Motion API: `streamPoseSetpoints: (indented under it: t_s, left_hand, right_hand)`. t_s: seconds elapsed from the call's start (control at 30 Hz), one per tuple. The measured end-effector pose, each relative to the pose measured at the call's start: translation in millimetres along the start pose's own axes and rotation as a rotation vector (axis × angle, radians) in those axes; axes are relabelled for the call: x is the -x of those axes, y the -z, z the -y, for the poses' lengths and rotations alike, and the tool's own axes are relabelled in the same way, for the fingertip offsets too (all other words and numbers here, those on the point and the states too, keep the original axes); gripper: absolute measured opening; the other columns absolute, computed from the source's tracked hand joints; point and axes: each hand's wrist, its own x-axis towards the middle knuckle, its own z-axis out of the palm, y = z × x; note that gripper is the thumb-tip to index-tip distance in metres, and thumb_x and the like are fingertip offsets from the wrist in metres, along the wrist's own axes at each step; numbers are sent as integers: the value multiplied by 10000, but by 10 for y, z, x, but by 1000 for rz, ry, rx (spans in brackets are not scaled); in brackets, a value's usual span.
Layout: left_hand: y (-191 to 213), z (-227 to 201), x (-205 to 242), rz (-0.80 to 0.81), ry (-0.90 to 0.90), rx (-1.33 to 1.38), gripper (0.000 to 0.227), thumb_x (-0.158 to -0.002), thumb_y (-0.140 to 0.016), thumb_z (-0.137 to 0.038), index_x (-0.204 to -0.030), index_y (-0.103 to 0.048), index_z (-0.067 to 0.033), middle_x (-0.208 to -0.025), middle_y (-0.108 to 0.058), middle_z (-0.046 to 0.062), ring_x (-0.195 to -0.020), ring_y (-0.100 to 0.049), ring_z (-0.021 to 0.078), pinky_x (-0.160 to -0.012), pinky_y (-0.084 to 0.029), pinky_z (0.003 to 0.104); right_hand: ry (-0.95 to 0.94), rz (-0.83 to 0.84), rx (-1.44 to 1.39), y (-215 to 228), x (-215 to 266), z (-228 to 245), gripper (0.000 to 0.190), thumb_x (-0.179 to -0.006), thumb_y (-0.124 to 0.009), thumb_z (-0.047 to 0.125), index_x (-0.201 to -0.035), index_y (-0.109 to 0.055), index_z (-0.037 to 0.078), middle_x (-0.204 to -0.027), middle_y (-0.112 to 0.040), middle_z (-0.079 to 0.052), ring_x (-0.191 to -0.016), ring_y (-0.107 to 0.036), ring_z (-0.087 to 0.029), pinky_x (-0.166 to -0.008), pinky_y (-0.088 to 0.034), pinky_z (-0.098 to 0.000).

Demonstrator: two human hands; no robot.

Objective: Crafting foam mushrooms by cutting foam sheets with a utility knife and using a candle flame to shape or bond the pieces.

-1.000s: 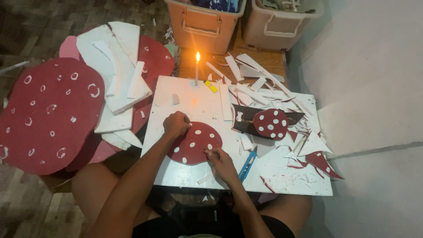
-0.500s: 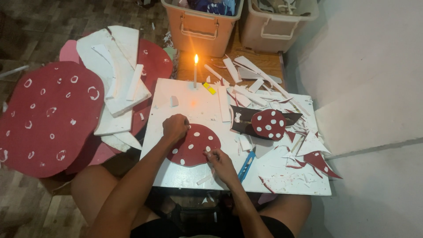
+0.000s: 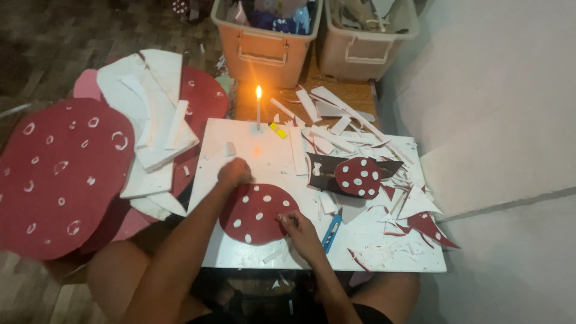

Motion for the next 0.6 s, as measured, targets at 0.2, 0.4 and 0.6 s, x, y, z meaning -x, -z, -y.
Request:
streamPoseSetpoints:
  t_s: [0.2, 0.4, 0.6]
  left_hand:
    - [-13, -79, -142, -114, -199, -119, 275, -872, -735, -146, -1145, -726, -111, -1071, -708, 125, -1061, -694, 332, -922, -541, 477]
    - [4, -119, 101, -208, -194, -93, 177, -893, -715, -132, -1062, -724, -81, -991, -685, 125, -974, -708, 314, -869, -564, 452]
    - [158, 40, 585, -324, -93, 287, 193, -873, -725, -220, -1022, -732, -98, -1027, -748, 153, -1058, -675, 403, -956, -510, 508]
  right_hand:
    - [40, -84, 5, 144, -81, 19, 275, -985, -600, 251, -1086, -676, 7, -868, -638, -128, -798, -605, -216, -724, -475, -353]
    - [196, -278, 341, 258, -837, 769, 467, -976, -561, 438, -1156, -645, 15, -1144, -677, -232, -1092, -647, -412, -951, -476, -543]
    - [506, -387, 389, 323, -2107, 1316, 250, -928, -674, 291, -1099, -728, 116, -1016, -710, -104, -889, -682, -258, -841, -524, -404]
